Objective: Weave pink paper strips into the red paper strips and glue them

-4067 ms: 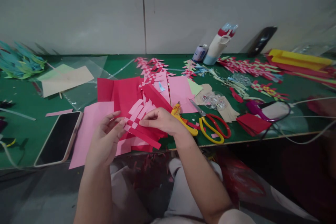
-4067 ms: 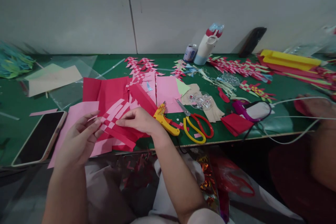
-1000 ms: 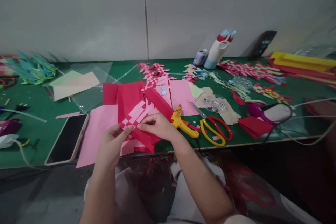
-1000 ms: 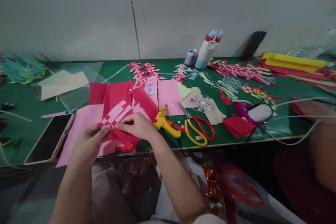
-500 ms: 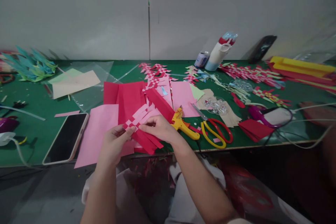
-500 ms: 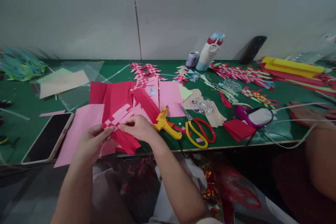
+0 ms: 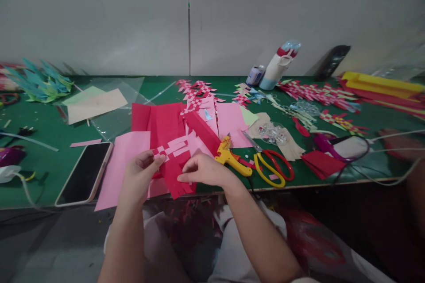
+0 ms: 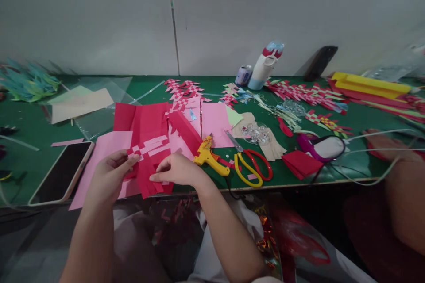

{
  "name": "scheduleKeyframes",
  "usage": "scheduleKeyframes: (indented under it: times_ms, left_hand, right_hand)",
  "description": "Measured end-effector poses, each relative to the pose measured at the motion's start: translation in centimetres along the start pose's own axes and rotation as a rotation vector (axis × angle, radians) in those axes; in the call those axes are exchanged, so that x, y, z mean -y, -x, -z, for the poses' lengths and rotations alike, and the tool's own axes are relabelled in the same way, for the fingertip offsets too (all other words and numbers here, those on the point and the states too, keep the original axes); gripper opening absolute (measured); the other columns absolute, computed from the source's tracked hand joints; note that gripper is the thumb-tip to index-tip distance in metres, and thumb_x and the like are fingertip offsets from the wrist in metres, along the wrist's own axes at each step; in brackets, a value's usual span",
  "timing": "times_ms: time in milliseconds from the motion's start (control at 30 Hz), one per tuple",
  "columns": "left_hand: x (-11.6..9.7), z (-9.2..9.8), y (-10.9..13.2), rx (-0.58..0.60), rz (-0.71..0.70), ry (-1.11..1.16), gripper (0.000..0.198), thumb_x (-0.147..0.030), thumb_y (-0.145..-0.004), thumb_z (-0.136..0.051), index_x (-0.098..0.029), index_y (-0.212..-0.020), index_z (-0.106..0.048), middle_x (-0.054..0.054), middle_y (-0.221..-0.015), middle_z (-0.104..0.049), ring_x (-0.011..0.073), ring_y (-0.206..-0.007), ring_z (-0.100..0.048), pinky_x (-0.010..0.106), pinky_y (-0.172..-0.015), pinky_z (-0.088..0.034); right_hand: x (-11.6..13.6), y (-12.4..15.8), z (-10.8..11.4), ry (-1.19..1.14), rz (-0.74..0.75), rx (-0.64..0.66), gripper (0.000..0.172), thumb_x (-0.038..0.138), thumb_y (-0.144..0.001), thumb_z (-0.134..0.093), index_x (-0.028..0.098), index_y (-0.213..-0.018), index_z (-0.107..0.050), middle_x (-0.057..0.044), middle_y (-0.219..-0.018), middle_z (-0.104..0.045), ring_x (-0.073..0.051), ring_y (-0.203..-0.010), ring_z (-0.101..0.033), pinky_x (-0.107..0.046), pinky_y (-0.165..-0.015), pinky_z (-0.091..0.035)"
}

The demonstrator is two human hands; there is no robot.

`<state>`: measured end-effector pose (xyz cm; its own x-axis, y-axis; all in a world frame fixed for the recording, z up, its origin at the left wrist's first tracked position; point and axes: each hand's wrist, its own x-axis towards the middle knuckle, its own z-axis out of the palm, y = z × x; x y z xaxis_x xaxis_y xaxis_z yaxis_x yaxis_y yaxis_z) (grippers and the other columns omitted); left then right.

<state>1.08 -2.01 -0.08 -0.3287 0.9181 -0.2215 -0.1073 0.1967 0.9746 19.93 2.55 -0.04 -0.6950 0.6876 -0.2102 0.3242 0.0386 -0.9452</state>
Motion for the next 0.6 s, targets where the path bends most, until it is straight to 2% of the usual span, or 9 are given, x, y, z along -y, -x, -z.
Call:
scheduleKeyframes:
  times_ms: [267,467,533,600]
  left_hand:
    - [0.1,0.3,-0.2,0.0,-0.029,0.031,0.04,-0.038,-0.058,-0.081,-0.014,-0.087,-0.068,0.004,-0.077,-0.071,0.0145,-0.068,-0.065,0.024,-0.063,-0.055]
    - [0.1,0.7,-0.3,-0.037,-0.038,0.025,0.037,-0.037,-0.059,-0.081,-0.014,-0.084,-0.067,0.003,-0.072,-0.068,0.0121,-0.063,-0.063,0.02,-0.056,-0.052]
    - [0.2,0.9,-0.3,-0.027,-0.032,0.021,0.036,-0.036,-0.06,-0.081,-0.014,-0.084,-0.067,0.003,-0.072,-0.068,0.0122,-0.063,-0.063,0.02,-0.057,-0.053]
    - [0.1,1.1,-0.2,0.001,-0.025,0.03,0.035,-0.036,-0.061,-0.081,-0.014,-0.085,-0.067,0.004,-0.074,-0.069,0.0131,-0.066,-0.064,0.021,-0.06,-0.054]
  right_hand:
    - [0.4,1.5,0.3,0.123,-0.03,0.167,0.025,0.037,-0.073,-0.069,0.014,-0.064,-0.07,0.0,-0.059,-0.066,-0.009,-0.053,-0.051,-0.02,-0.05,-0.034]
    - [-0.2,2.4,1.0,0.194,-0.015,0.44,0.015,0.025,-0.076,-0.065,0.015,-0.075,-0.076,0.0,-0.06,-0.069,-0.009,-0.054,-0.058,-0.017,-0.048,-0.035]
    - [-0.5,2.7,1.5,0.159,-0.017,0.435,0.017,0.024,-0.079,-0.061,0.016,-0.078,-0.076,-0.001,-0.062,-0.07,-0.009,-0.057,-0.06,-0.017,-0.052,-0.038]
    - [-0.8,2.9,1.9,0.105,-0.032,0.301,0.022,0.027,-0.083,-0.057,0.015,-0.079,-0.074,-0.002,-0.064,-0.07,-0.009,-0.056,-0.058,-0.017,-0.054,-0.04]
